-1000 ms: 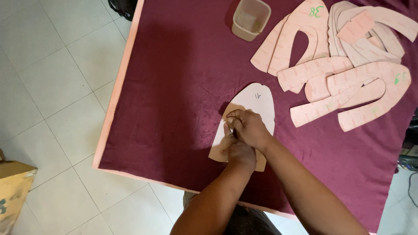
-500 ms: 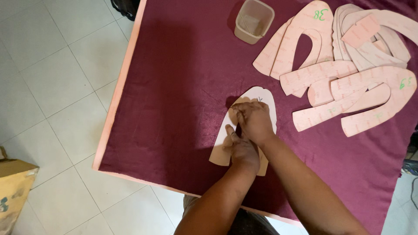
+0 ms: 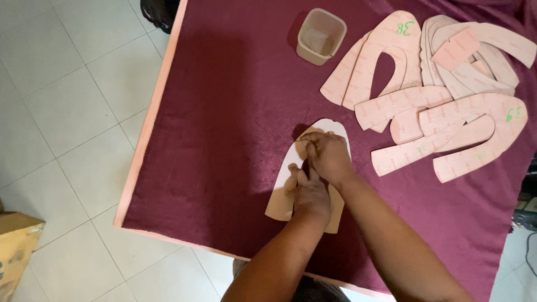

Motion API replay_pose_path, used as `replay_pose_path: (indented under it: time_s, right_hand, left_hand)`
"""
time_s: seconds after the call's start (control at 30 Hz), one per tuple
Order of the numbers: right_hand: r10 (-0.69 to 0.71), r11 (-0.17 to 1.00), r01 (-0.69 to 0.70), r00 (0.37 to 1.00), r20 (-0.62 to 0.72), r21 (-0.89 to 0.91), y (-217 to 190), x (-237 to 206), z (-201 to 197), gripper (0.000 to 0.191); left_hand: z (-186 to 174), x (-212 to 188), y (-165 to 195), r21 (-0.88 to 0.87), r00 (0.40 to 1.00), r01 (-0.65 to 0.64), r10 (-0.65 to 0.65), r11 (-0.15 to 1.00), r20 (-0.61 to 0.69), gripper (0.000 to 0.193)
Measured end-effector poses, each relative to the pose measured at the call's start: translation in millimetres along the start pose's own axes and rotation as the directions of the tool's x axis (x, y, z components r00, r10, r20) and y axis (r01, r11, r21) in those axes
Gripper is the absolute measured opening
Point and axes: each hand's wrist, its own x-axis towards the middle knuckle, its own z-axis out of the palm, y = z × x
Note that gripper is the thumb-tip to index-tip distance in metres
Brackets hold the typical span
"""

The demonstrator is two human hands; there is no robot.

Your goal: The person places U-shaped paper patterns on a maroon fabric laid on a table and uses a small stick to trace the pattern outlines onto the fabric. The person repeats this process for several patterns, repositioning each pattern and tracing its edges.

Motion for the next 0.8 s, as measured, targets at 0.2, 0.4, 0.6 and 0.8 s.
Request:
replay_pose_path:
  time_s: [0.2, 0.4, 0.6, 0.8]
  right_hand:
    - [0.078, 0.996, -0.078, 0.997, -0.001, 0.035, 2, 5, -6, 0.017]
    - [0.217, 0.975, -0.214, 0.975, -0.047, 0.058, 13, 12, -9, 0.018]
    - [0.232, 0.972, -0.233, 0.971, 0.050, 0.005, 19, 17, -8, 0.021]
    - [0.142, 0.988, -0.147, 0.984, -0.110, -0.044, 27, 21, -20, 0.017]
  left_hand:
    - [-24, 4, -10, -0.010, 0.990, -0.041, 0.042, 0.999, 0.136, 0.108]
    - [-24, 5, -8, -0.069, 1.000, 0.022, -0.022, 0.997, 0.001, 0.122]
    - [-29, 14, -8, 0.002, 0.997, 0.010, -0.010, 1.000, 0.077, 0.128]
    - [-31, 15, -6, 0.038, 0.999, 0.004, -0.006, 0.999, 0.036, 0.137]
